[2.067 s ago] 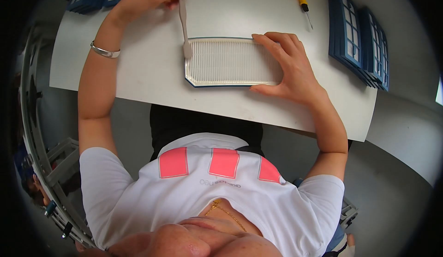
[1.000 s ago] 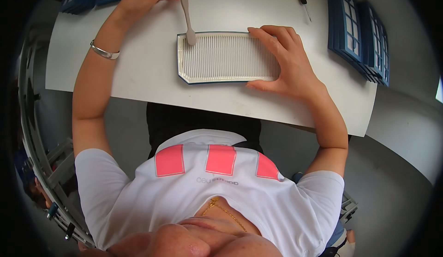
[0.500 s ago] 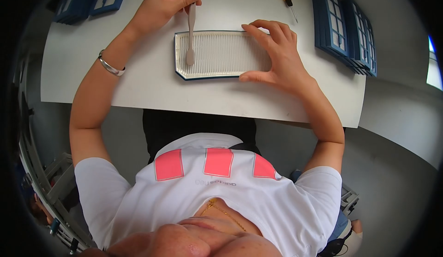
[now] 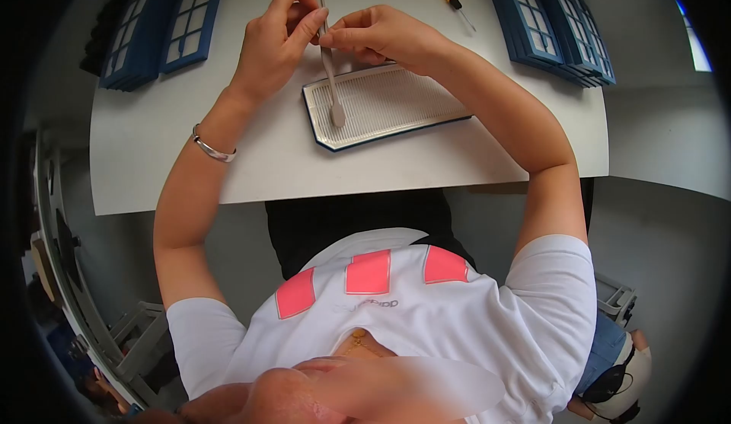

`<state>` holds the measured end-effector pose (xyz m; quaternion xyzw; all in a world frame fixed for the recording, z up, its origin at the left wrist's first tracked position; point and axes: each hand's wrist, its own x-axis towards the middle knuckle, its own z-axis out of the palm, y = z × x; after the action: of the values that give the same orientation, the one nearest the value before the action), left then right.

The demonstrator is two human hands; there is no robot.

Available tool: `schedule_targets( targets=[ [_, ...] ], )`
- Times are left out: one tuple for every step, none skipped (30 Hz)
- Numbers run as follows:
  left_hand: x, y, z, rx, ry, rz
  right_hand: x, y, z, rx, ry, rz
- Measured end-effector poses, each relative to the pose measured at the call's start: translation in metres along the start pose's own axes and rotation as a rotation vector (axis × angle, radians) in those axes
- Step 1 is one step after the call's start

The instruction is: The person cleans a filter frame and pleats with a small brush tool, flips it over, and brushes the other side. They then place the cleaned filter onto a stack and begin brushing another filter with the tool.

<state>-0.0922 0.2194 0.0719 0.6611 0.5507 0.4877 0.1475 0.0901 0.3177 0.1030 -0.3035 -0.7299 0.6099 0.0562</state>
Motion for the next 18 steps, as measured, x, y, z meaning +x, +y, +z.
schedule_targets(
  targets=[
    [-0.001, -0.001, 0.001, 0.034, 0.010, 0.002, 0.001, 0.002, -0.001, 0.039, -0.023, 0.010],
    [0.000, -0.002, 0.002, 0.067, 0.022, 0.005, 0.000, 0.003, -0.002, 0.076, -0.044, 0.020],
    [0.000, -0.002, 0.003, 0.067, 0.011, 0.015, -0.001, 0.002, -0.001, 0.082, -0.032, 0.016],
    [-0.001, -0.001, 0.004, 0.081, 0.005, 0.038, -0.002, 0.001, 0.001, 0.087, -0.013, 0.011],
    [-0.001, 0.000, 0.005, 0.095, -0.001, 0.061, -0.005, 0.001, 0.001, 0.093, 0.005, 0.007],
    [-0.001, 0.001, 0.005, 0.093, -0.015, 0.070, -0.006, 0.001, -0.002, 0.103, 0.019, 0.006],
    [-0.001, 0.002, 0.004, 0.072, -0.024, 0.035, -0.007, 0.002, -0.006, 0.023, 0.025, -0.006],
    [-0.001, 0.003, 0.003, 0.056, -0.031, 0.000, -0.008, 0.003, -0.009, -0.056, 0.028, -0.019],
    [0.000, 0.004, 0.000, 0.061, -0.043, 0.006, -0.011, 0.002, -0.009, -0.046, 0.036, -0.024],
    [0.000, 0.004, -0.002, 0.006, -0.077, -0.082, -0.015, 0.000, -0.008, -0.005, 0.083, -0.069],
    [0.002, 0.006, -0.004, -0.045, -0.110, -0.168, -0.018, 0.000, -0.009, 0.035, 0.129, -0.117],
    [0.003, 0.007, -0.006, -0.034, -0.119, -0.161, -0.019, 0.003, -0.012, 0.045, 0.137, -0.127],
    [0.003, 0.008, -0.006, -0.118, -0.159, -0.182, -0.021, 0.008, -0.017, 0.054, 0.146, -0.145],
    [0.001, 0.009, -0.006, -0.202, -0.202, -0.206, -0.023, 0.012, -0.018, 0.066, 0.156, -0.161],
    [0.000, 0.011, -0.005, -0.191, -0.217, -0.204, -0.025, 0.016, -0.018, 0.081, 0.165, -0.167],
    [-0.002, 0.014, -0.002, -0.165, -0.295, -0.153, -0.028, 0.019, -0.017, 0.033, 0.203, -0.188],
    [-0.004, 0.016, 0.001, -0.139, -0.376, -0.102, -0.030, 0.022, -0.016, -0.013, 0.244, -0.208],
    [-0.007, 0.020, 0.006, -0.159, -0.390, -0.137, -0.030, 0.026, -0.015, 0.006, 0.257, -0.212]
  ],
)
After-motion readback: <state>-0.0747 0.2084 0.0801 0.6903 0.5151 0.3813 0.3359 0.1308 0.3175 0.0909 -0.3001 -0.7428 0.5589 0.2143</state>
